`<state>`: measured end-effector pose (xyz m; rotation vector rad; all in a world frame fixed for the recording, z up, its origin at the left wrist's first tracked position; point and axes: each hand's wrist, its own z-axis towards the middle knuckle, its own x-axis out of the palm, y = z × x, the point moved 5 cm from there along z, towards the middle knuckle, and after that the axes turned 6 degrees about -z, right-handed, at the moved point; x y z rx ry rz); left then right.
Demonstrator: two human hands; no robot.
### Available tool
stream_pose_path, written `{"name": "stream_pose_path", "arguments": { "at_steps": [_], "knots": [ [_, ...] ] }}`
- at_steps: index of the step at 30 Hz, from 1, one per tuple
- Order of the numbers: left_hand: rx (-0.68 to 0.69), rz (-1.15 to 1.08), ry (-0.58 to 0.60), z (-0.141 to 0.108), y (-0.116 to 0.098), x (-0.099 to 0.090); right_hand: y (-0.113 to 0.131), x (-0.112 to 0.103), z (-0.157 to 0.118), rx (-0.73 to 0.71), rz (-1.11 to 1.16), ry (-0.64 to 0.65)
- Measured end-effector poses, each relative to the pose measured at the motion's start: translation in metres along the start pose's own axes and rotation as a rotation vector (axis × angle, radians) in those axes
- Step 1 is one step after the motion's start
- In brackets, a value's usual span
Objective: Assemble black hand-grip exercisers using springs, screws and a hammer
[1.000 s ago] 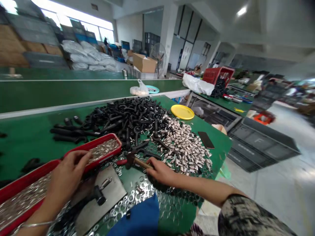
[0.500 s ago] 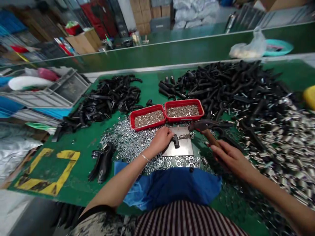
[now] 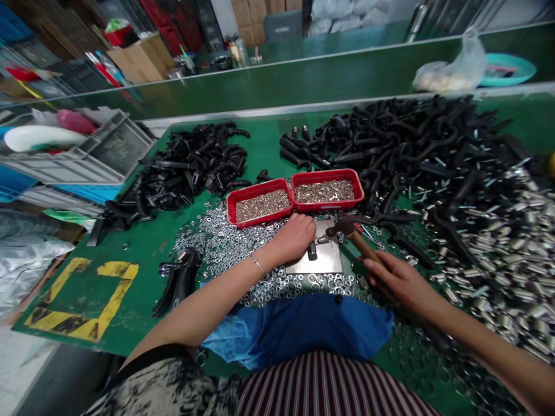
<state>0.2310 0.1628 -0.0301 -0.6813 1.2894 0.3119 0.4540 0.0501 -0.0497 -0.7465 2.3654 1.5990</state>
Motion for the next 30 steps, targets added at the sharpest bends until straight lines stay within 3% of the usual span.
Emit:
{"name": "stream_pose_path", "arguments": {
  "at_steps": [2, 5, 11, 16, 18, 21, 25, 27, 30],
  "knots": [
    [0.051, 0.053, -0.001, -0.002, 0.002, 0.002, 0.003, -0.005, 0.002, -0.075, -0.152, -0.024],
    [-0.042, 0.079, -0.033, -0.004, 0.007, 0.004, 0.005, -0.009, 0.006, -0.168, -0.32, -0.031],
    [-0.044, 0.123, -0.015, -0.01, -0.003, 0.01, 0.024, -0.015, 0.0, -0.191, -0.4, -0.054],
    [-0.205, -0.11, -0.207, -0.037, -0.006, 0.006, 0.066, -0.025, -0.017, -0.278, -0.407, -0.245],
    [-0.223, -0.18, -0.22, -0.044, -0.008, 0.01, 0.072, -0.02, -0.009, -0.289, -0.495, -0.251],
    [-0.233, -0.224, -0.171, -0.045, -0.008, 0.015, 0.06, -0.004, 0.015, -0.226, -0.622, -0.077],
    [-0.269, -0.246, -0.122, -0.042, -0.009, 0.016, 0.03, -0.002, 0.03, -0.064, -0.453, 0.059],
    [-0.308, -0.284, -0.101, -0.044, -0.011, 0.014, 0.019, -0.01, 0.03, -0.034, -0.46, 0.008],
    [-0.332, -0.382, -0.082, -0.045, -0.009, 0.002, 0.029, -0.022, 0.03, -0.28, -0.747, -0.266]
  ]
}}
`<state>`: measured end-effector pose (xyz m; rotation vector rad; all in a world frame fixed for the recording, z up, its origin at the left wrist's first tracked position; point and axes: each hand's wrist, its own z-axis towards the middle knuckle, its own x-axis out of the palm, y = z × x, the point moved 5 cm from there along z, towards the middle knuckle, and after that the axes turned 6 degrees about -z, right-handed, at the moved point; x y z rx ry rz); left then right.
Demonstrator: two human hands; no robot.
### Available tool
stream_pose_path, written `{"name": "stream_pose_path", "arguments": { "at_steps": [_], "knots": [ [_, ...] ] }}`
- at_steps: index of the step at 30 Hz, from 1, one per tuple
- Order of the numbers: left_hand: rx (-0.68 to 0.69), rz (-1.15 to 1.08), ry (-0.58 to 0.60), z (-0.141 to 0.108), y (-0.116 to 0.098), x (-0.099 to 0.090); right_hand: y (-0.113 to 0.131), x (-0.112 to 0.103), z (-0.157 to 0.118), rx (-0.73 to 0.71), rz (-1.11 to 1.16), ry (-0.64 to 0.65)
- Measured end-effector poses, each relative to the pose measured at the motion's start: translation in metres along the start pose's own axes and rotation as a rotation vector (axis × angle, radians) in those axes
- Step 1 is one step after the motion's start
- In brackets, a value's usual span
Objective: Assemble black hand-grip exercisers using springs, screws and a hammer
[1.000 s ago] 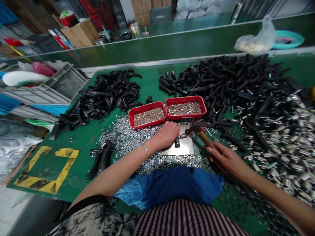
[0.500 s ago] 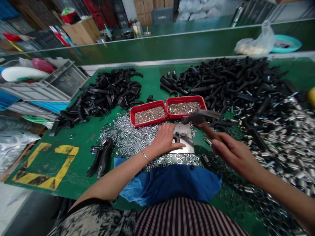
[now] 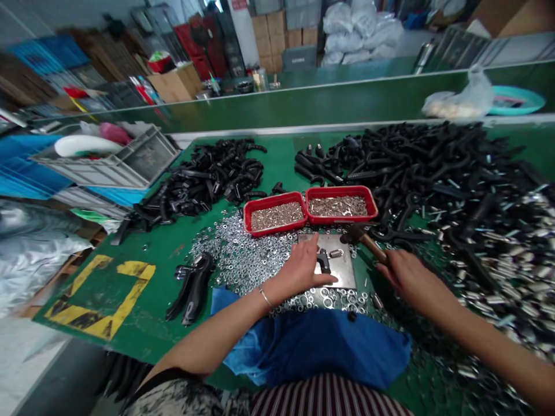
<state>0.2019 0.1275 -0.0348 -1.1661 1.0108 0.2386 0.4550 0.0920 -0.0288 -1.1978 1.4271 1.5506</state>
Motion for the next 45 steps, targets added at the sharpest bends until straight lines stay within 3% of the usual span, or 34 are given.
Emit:
{"name": "stream_pose_path", "arguments": {
  "at_steps": [2, 5, 9, 12, 15, 18, 20, 24, 27, 29, 32, 35, 37, 40, 43, 45],
  "knots": [
    [0.026, -0.059, -0.043, 0.005, 0.002, -0.021, 0.016, -0.005, 0.007, -0.21, -0.11, -0.18],
    [0.024, -0.063, -0.2, 0.022, 0.023, -0.072, 0.046, 0.007, 0.026, -0.432, -0.093, -0.17],
    [-0.149, -0.057, -0.245, 0.054, 0.075, -0.13, 0.063, 0.034, 0.054, -0.451, -0.123, -0.006],
    [-0.2, -0.047, -0.265, 0.084, 0.099, -0.152, 0.058, 0.039, 0.06, -0.406, -0.005, 0.058],
    [-0.168, -0.034, -0.217, 0.132, 0.106, -0.147, 0.054, 0.024, 0.051, -0.366, 0.139, -0.08],
    [-0.075, 0.108, -0.12, 0.191, 0.106, -0.123, 0.059, 0.003, 0.029, -0.376, 0.277, -0.261],
    [-0.002, 0.226, -0.061, 0.23, 0.107, -0.104, 0.061, -0.003, 0.014, -0.353, 0.424, -0.296],
    [0.086, 0.338, 0.04, 0.288, 0.121, -0.072, 0.049, 0.013, -0.009, -0.088, 0.746, -0.236],
    [0.086, 0.285, 0.055, 0.303, 0.13, -0.066, 0.035, 0.027, -0.018, 0.124, 1.048, -0.252],
    [0.034, 0.253, 0.038, 0.297, 0.129, -0.073, 0.027, 0.03, -0.016, 0.228, 1.254, -0.267],
    [-0.087, 0.272, -0.084, 0.272, 0.116, -0.098, 0.021, 0.031, -0.005, 0.362, 1.469, -0.198],
    [-0.139, 0.234, -0.277, 0.233, 0.088, -0.129, 0.023, 0.033, 0.005, 0.44, 1.592, -0.052],
    [-0.131, 0.097, -0.327, 0.198, 0.064, -0.138, 0.024, 0.033, 0.008, 0.446, 1.54, -0.044],
    [-0.179, -0.374, -0.205, 0.133, 0.027, -0.115, 0.031, 0.028, 0.012, 0.401, 1.29, -0.128],
    [-0.3, -0.812, -0.05, 0.063, -0.007, -0.062, 0.046, 0.022, 0.013, 0.348, 1.074, -0.186],
    [-0.367, -0.906, -0.005, 0.026, -0.022, -0.031, 0.06, 0.014, 0.013, 0.249, 0.892, -0.23]
  ]
}}
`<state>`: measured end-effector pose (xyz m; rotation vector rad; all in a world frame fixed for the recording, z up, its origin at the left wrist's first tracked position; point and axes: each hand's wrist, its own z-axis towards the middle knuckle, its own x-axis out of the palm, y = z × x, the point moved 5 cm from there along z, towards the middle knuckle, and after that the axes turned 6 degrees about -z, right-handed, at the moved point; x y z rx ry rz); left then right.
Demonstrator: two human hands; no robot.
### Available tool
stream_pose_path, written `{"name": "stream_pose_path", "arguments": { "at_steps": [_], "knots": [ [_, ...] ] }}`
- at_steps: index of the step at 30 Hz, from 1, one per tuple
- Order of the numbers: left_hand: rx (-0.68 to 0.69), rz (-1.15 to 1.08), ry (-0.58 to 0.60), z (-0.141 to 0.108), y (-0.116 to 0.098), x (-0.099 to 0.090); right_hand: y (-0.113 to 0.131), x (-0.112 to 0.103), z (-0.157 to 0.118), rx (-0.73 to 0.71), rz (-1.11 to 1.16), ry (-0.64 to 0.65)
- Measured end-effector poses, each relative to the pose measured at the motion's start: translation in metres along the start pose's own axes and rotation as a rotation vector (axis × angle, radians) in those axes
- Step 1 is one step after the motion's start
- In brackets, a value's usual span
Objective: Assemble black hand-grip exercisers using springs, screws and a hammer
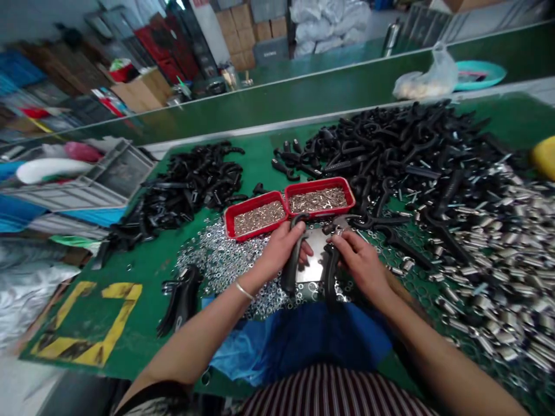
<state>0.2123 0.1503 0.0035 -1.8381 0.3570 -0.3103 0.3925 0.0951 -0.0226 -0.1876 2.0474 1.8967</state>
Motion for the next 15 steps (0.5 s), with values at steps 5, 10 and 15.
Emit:
{"name": "stream_pose_path", "arguments": {
  "at_steps": [5, 10, 15],
  "knots": [
    [0.015, 0.077, -0.089, -0.037, 0.029, 0.016, 0.023, 0.01, -0.012, -0.291, -0.4, 0.035],
    [0.002, 0.104, -0.068, -0.043, 0.035, 0.017, 0.023, 0.012, -0.019, -0.331, -0.583, 0.12],
    [-0.002, 0.18, -0.025, -0.039, 0.039, 0.022, 0.02, 0.015, -0.017, -0.318, -0.694, 0.19]
  ]
}}
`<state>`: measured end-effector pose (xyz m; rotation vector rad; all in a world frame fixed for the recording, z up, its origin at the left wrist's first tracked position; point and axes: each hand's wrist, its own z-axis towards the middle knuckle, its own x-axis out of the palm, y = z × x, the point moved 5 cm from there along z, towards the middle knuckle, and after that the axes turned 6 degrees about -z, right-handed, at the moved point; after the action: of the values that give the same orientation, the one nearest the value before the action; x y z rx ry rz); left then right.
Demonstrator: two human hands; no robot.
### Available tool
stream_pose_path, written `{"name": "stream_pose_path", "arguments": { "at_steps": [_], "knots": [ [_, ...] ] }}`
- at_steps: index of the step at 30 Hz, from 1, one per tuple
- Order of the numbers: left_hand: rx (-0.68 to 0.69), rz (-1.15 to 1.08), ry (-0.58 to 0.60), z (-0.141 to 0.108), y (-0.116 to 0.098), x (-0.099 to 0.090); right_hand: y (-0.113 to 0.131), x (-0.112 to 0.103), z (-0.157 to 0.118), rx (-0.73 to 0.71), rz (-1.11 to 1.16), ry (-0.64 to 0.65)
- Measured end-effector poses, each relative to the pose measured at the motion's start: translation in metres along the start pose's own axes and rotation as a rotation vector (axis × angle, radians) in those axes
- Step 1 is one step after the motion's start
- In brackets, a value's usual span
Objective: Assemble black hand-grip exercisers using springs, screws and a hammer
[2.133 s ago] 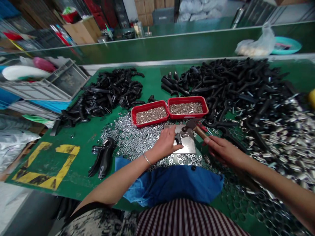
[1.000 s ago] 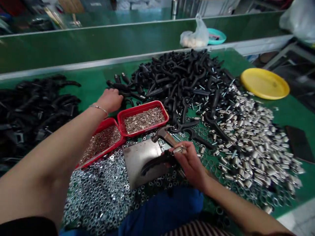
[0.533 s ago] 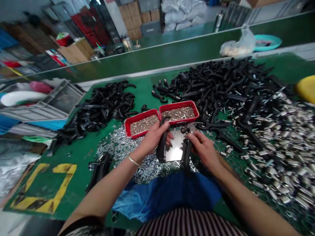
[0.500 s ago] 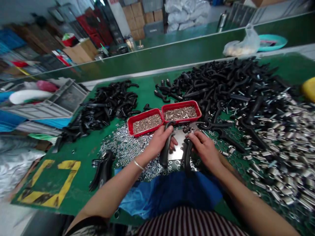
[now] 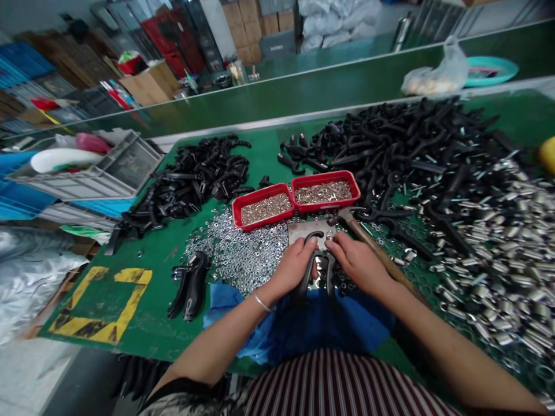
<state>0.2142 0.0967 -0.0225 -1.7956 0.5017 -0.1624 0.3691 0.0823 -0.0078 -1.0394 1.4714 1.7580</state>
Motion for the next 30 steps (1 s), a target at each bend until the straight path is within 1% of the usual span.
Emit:
{"name": "stream_pose_path", "arguments": {
  "at_steps": [3, 6, 9, 11, 13, 16, 18, 19, 21, 23, 25, 27, 30],
  "knots": [
    [0.036, 0.097, -0.02, 0.008, -0.003, 0.002, -0.002, 0.002, 0.006, -0.02, 0.051, -0.002],
    [0.099, 0.191, -0.097, 0.014, -0.008, 0.001, -0.006, 0.003, 0.011, -0.04, 0.172, -0.067],
    [0.145, 0.237, -0.146, 0.016, -0.007, 0.0, -0.01, 0.005, 0.013, -0.002, 0.31, -0.124],
    [0.165, 0.281, -0.181, 0.016, -0.004, -0.001, -0.01, 0.007, 0.013, 0.03, 0.386, -0.096],
    [0.165, 0.342, -0.207, 0.015, 0.001, -0.002, -0.008, 0.008, 0.013, 0.033, 0.421, -0.048],
    [0.159, 0.44, -0.198, 0.016, 0.005, -0.006, -0.005, 0.002, 0.015, 0.006, 0.419, -0.017],
    [0.201, 0.47, -0.15, 0.017, 0.002, -0.009, -0.006, -0.002, 0.018, -0.011, 0.448, 0.03],
    [0.232, 0.467, -0.103, 0.018, -0.001, -0.01, -0.006, -0.003, 0.019, -0.017, 0.481, 0.078],
    [0.277, 0.451, 0.024, 0.017, -0.008, -0.011, -0.005, -0.004, 0.02, -0.041, 0.55, 0.201],
    [0.272, 0.456, 0.149, 0.016, -0.014, -0.012, -0.001, -0.006, 0.019, -0.1, 0.583, 0.279],
    [0.232, 0.483, 0.224, 0.014, -0.019, -0.013, 0.005, -0.012, 0.018, -0.165, 0.56, 0.276],
    [0.209, 0.504, 0.266, 0.011, -0.025, -0.014, 0.01, -0.018, 0.016, -0.192, 0.502, 0.266],
    [0.248, 0.491, 0.285, 0.002, -0.038, -0.013, 0.018, -0.032, 0.012, -0.199, 0.407, 0.307]
  ]
}}
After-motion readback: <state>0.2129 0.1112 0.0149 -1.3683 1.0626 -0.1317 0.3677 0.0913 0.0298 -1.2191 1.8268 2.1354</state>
